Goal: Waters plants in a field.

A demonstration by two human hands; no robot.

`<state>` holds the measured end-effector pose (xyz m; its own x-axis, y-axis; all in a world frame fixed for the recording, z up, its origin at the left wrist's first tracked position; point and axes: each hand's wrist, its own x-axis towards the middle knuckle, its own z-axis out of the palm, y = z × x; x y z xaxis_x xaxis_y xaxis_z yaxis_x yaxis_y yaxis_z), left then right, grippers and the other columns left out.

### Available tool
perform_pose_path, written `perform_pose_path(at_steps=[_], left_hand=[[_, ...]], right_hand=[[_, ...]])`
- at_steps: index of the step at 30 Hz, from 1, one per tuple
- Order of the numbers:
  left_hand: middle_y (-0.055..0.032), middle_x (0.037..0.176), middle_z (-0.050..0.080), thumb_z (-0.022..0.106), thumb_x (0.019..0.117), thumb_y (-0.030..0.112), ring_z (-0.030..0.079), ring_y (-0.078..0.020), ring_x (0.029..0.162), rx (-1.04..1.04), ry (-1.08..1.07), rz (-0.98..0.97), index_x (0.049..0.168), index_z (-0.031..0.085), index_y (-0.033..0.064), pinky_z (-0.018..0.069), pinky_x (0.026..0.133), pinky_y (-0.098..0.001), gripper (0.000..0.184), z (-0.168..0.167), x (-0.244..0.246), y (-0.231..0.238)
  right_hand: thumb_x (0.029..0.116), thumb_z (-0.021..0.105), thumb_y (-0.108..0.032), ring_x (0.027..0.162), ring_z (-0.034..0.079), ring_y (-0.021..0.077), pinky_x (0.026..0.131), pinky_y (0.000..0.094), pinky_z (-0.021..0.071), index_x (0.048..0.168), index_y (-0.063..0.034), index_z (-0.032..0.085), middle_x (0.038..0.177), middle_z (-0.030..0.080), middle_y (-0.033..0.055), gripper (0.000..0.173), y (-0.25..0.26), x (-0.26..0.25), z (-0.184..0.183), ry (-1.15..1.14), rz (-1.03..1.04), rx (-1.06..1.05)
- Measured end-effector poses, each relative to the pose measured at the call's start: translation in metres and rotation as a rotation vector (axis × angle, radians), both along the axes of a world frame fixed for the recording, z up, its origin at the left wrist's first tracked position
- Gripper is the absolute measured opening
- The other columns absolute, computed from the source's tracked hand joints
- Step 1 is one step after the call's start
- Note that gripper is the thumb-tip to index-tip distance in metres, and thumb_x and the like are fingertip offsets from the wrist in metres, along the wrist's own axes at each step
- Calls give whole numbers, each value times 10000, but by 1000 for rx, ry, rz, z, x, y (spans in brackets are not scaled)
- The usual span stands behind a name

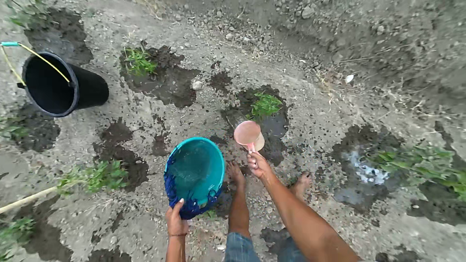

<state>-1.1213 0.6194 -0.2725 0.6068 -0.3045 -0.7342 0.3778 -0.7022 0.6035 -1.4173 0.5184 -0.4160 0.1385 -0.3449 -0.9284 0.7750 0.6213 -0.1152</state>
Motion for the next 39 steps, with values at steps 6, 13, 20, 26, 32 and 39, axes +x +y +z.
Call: perform_pose_path(at_steps=[6, 13, 20, 26, 32, 39], left_hand=[[-20, 866, 696, 516, 908, 55, 701, -94, 781, -7, 12, 97, 1112, 563, 29, 613, 714, -311, 210, 12, 12, 23], [-40, 842, 695, 531, 916, 59, 701, -114, 761, 46, 81, 95, 1060, 577, 27, 610, 692, -320, 154, 17, -15, 36], [-44, 832, 696, 538, 885, 60, 700, -124, 751, 61, 130, 35, 1037, 579, 27, 610, 687, -333, 161, 24, -54, 38], [-54, 835, 697, 540, 896, 28, 701, -119, 752, 53, 143, -65, 1073, 577, -4, 609, 695, -317, 184, 43, -121, 12], [-82, 846, 710, 553, 899, 4, 705, -139, 756, 8, 139, -121, 1068, 607, -37, 610, 708, -330, 182, 98, -183, -14], [-83, 815, 713, 524, 910, -3, 710, -155, 735, -87, 221, 14, 1008, 613, -9, 612, 687, -334, 133, 137, -219, -42]], right_hand=[[1085, 399, -97, 392, 400, -3, 340, 123, 343, 1053, -79, 480, 666, 521, -12, 88, -3, 9, 3, 18, -50, 85], [1083, 415, -114, 396, 403, -4, 343, 127, 347, 1023, -83, 485, 649, 510, -18, 97, -3, 0, 24, 58, -50, 162], [1081, 402, -142, 380, 370, -18, 333, 119, 312, 970, -112, 495, 608, 482, -45, 148, 26, -50, 34, 33, 28, 157], [937, 546, -50, 430, 396, 5, 389, 183, 337, 1177, -41, 620, 627, 515, -63, 252, 80, -147, 81, 15, 760, -224], [1012, 565, -132, 1111, 669, 437, 1003, 635, 482, 1393, -89, 635, 1160, 706, 262, 390, 16, -150, 125, 339, 1907, -824], [1014, 485, -11, 1170, 608, 541, 935, 688, 501, 1487, -110, 518, 1327, 592, 332, 484, -47, -127, 119, 598, 2401, -778]])
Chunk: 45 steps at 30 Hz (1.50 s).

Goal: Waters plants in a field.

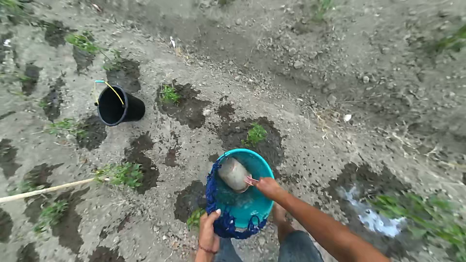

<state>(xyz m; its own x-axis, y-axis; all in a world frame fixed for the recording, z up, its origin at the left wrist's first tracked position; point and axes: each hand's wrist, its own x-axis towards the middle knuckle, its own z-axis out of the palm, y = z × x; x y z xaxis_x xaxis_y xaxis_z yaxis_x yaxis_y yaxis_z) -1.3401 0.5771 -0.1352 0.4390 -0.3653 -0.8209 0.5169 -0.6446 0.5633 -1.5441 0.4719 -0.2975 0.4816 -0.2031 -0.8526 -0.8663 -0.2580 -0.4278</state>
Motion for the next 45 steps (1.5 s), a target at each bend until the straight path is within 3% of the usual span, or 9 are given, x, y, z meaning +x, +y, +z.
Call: perform_pose_path(at_steps=[5, 6, 8, 12, 17, 21, 29, 35, 45], left_hand=[[-114, 838, 705, 526, 936, 5, 708, -184, 745, 26, 129, 75, 1066, 593, -25, 611, 686, -358, 149, -28, 18, -29], [-128, 880, 703, 536, 925, 7, 705, -192, 773, 31, 154, 72, 1123, 584, -33, 608, 705, -372, 207, -37, 28, -34], [-155, 997, 688, 569, 911, 15, 693, -218, 859, 32, 213, 83, 1259, 552, -34, 597, 768, -409, 353, -57, 50, -38], [-165, 953, 694, 595, 898, 14, 691, -230, 837, 80, 229, 175, 1186, 584, -51, 593, 769, -423, 295, -70, 99, -40], [-142, 925, 688, 578, 903, 16, 685, -194, 818, 119, 145, 249, 1137, 582, -56, 592, 758, -381, 246, -78, 187, -31], [-145, 986, 669, 574, 901, 24, 669, -182, 853, 108, 6, 295, 1203, 557, -67, 581, 769, -377, 316, -95, 263, -31], [-77, 957, 664, 540, 923, 41, 676, -121, 830, 75, -213, 492, 1211, 540, -22, 593, 745, -331, 295, -103, 385, -37], [-15, 921, 677, 514, 917, 72, 689, -91, 826, 52, -280, 626, 1168, 547, 39, 604, 737, -314, 256, -96, 452, -45], [13, 851, 682, 489, 905, 67, 692, -88, 777, 105, -192, 790, 1078, 559, 99, 606, 700, -308, 190, -77, 486, -84]], right_hand=[[953, 653, -137, 1127, 640, 459, 959, 663, 491, 1216, 60, 669, 1174, 669, 304, 329, 5, 16, -28, 27, -206, 279], [974, 654, -181, 947, 671, 369, 844, 577, 539, 1197, 41, 685, 1039, 692, 244, 316, 2, 21, -34, 12, -344, 345], [1010, 612, -188, 556, 483, 118, 507, 302, 429, 1251, -36, 645, 751, 566, 41, 286, -4, 28, -40, -28, -706, 566], [929, 534, -135, 444, 368, -4, 393, 169, 315, 1255, -145, 594, 667, 511, -75, 332, -18, 49, -36, -162, -1129, 935], [841, 657, -182, 419, 403, -22, 368, 140, 342, 1057, -191, 627, 656, 532, -83, 218, -37, 112, -13, -339, -1287, 1080], [824, 643, -158, 412, 401, -19, 366, 146, 335, 1098, -173, 634, 641, 536, -86, 274, -80, 183, -13, -424, -1339, 933], [1059, 385, -70, 443, 394, -11, 386, 140, 339, 1336, -105, 491, 671, 488, -63, 299, -205, 323, -79, -329, -1446, 703], [1079, 402, -102, 408, 390, -18, 355, 123, 324, 1084, -109, 491, 637, 493, -49, 89, -263, 378, -119, -219, -1619, 686], [1071, 391, -155, 367, 386, -18, 329, 109, 324, 875, -109, 484, 565, 469, -47, 221, -296, 432, -106, -57, -2011, 704]])
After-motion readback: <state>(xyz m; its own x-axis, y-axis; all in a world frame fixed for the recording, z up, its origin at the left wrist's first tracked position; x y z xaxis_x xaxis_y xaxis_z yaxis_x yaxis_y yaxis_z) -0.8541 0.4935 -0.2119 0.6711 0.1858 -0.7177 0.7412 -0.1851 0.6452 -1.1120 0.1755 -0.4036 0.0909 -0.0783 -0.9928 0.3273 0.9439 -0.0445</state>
